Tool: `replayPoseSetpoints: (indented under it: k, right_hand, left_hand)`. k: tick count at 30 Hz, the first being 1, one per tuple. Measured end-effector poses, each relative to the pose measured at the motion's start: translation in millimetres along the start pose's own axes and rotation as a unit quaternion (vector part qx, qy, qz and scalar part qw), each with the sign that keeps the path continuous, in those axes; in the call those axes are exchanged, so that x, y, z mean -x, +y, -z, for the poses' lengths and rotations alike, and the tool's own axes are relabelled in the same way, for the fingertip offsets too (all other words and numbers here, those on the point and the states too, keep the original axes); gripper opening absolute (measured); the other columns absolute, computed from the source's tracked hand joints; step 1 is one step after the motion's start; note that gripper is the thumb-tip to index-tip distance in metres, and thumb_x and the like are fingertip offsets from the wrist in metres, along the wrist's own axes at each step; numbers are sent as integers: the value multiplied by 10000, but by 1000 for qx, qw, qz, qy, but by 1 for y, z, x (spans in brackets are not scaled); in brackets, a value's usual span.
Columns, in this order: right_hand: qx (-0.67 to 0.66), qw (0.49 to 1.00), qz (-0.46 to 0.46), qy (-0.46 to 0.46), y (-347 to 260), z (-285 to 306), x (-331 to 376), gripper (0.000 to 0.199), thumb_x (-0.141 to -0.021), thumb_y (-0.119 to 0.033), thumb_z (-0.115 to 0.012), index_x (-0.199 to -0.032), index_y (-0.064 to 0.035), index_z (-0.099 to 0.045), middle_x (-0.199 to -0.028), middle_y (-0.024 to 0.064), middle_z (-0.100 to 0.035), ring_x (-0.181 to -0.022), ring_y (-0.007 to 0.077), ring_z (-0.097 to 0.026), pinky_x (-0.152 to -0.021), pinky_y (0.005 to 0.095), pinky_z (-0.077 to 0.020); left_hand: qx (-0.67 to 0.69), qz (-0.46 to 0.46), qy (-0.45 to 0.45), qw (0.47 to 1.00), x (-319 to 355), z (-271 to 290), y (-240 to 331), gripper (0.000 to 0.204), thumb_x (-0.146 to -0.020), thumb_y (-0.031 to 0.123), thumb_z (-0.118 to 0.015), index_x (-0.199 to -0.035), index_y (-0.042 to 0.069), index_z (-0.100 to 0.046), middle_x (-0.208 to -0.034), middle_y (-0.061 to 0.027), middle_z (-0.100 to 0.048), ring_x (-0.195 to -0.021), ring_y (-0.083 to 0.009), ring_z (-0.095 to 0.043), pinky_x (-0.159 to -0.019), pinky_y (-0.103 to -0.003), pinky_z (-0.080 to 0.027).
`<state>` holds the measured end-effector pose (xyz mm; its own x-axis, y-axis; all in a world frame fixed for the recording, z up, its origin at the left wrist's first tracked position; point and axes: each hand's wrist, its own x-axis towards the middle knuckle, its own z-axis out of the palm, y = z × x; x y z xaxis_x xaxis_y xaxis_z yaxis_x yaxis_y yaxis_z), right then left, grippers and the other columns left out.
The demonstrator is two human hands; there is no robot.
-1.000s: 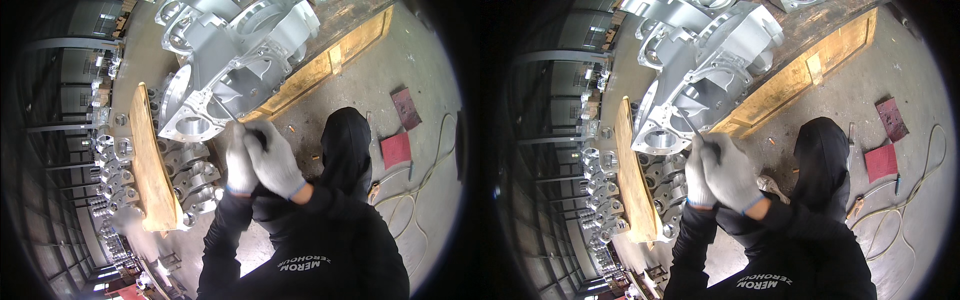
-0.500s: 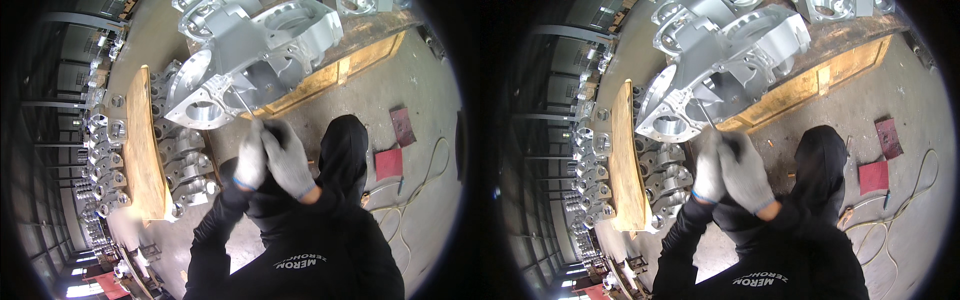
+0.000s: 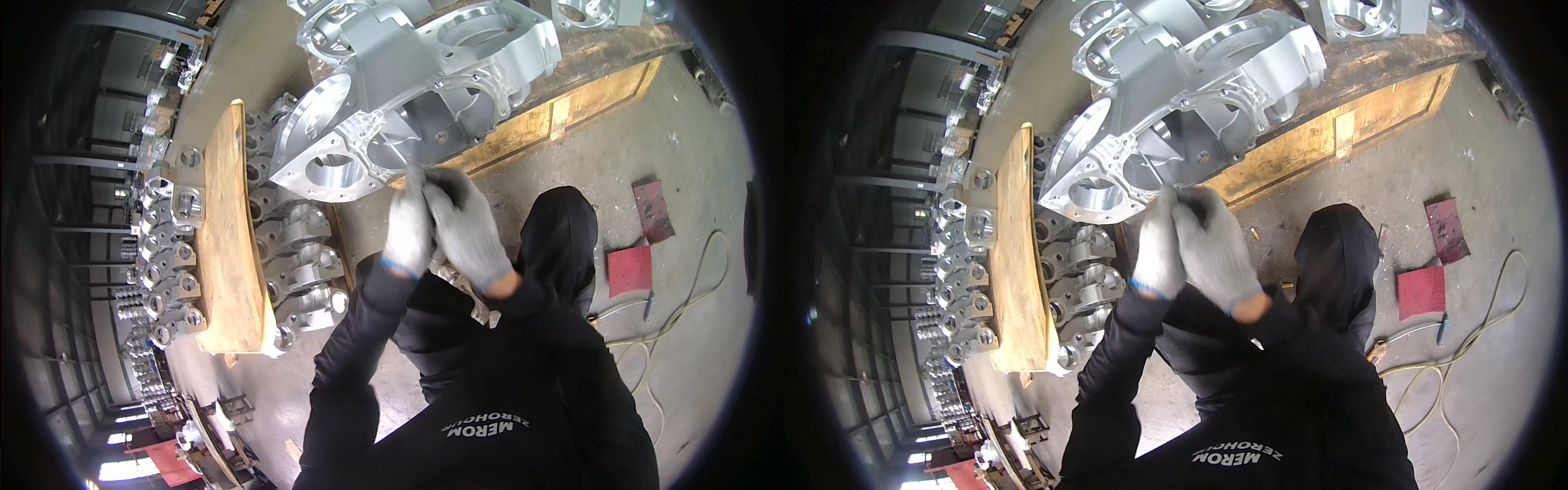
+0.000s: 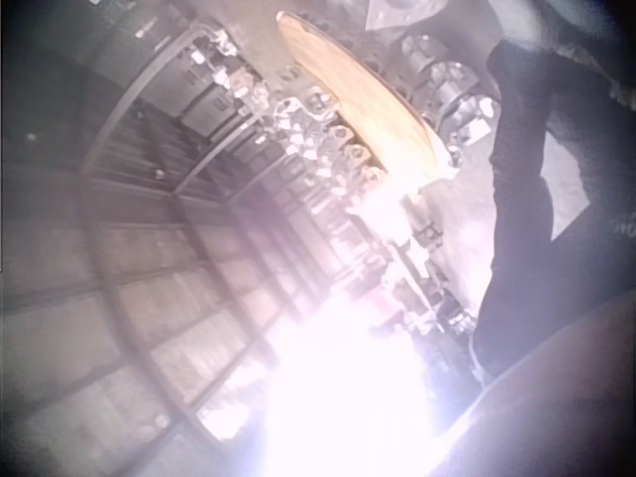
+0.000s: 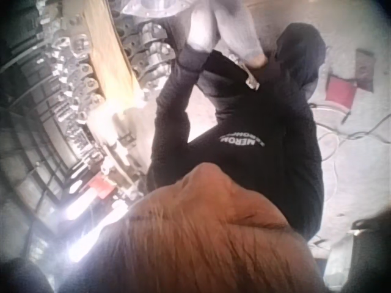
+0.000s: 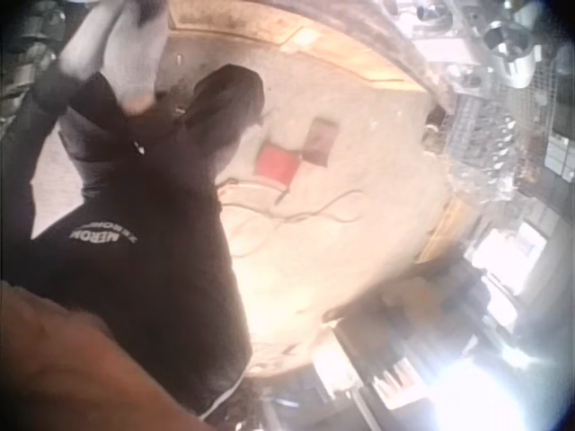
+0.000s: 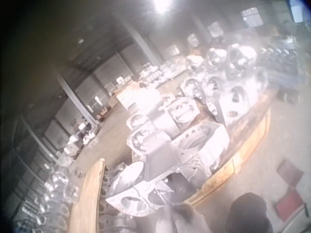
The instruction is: The person kneels on the floor and uses a metal file to deburr the edges of several silver metal parts. They rotate each part to access different edges, then place the finished pieces on a wooden pallet.
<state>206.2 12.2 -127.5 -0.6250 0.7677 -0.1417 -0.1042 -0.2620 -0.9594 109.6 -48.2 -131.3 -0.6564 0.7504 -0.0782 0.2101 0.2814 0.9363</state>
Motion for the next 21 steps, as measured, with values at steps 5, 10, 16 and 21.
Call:
replayPoseSetpoints:
  k: [5, 10, 16, 21]
  right_hand:
    - [-11, 999, 12, 32, 8, -4, 10, 261, -1036, -129, -556, -1210, 51, -630, -1132, 135, -697, -1056, 179, -646, -947, 310, -502]
    - [10, 1000, 9, 5, 2, -6, 15, 304, -1047, -171, -551, -1254, 43, -610, -1132, 123, -692, -1034, 172, -648, -916, 294, -505]
    - [-54, 997, 49, -12, 9, -3, 13, 316, -1056, -161, -544, -1303, 26, -603, -1136, 108, -691, -1021, 153, -637, -893, 300, -509]
    - [-24, 999, 20, 40, -4, -7, 15, 296, -1058, -164, -536, -1247, 38, -643, -1112, 105, -697, -1004, 155, -644, -900, 279, -502]
  left_hand:
    - [-63, 13, -19, 998, 8, -1, 6, 312, -1045, 262, -472, -1089, -23, -591, -869, -199, -685, -847, -350, -696, -742, -435, -541]
    - [-38, 111, -11, 993, 11, 0, 19, 301, -1071, 233, -469, -1176, -28, -576, -877, -198, -676, -833, -347, -694, -725, -425, -547]
    - [65, 179, -31, 981, 7, -1, 13, 642, -1111, 502, -354, -879, -16, -652, -726, -105, -677, -713, -279, -678, -664, -396, -534]
    - [51, 128, 4, 990, 5, -2, 22, 732, -1112, 543, -309, -1023, -91, -666, -834, -225, -709, -868, -297, -715, -747, -389, -532]
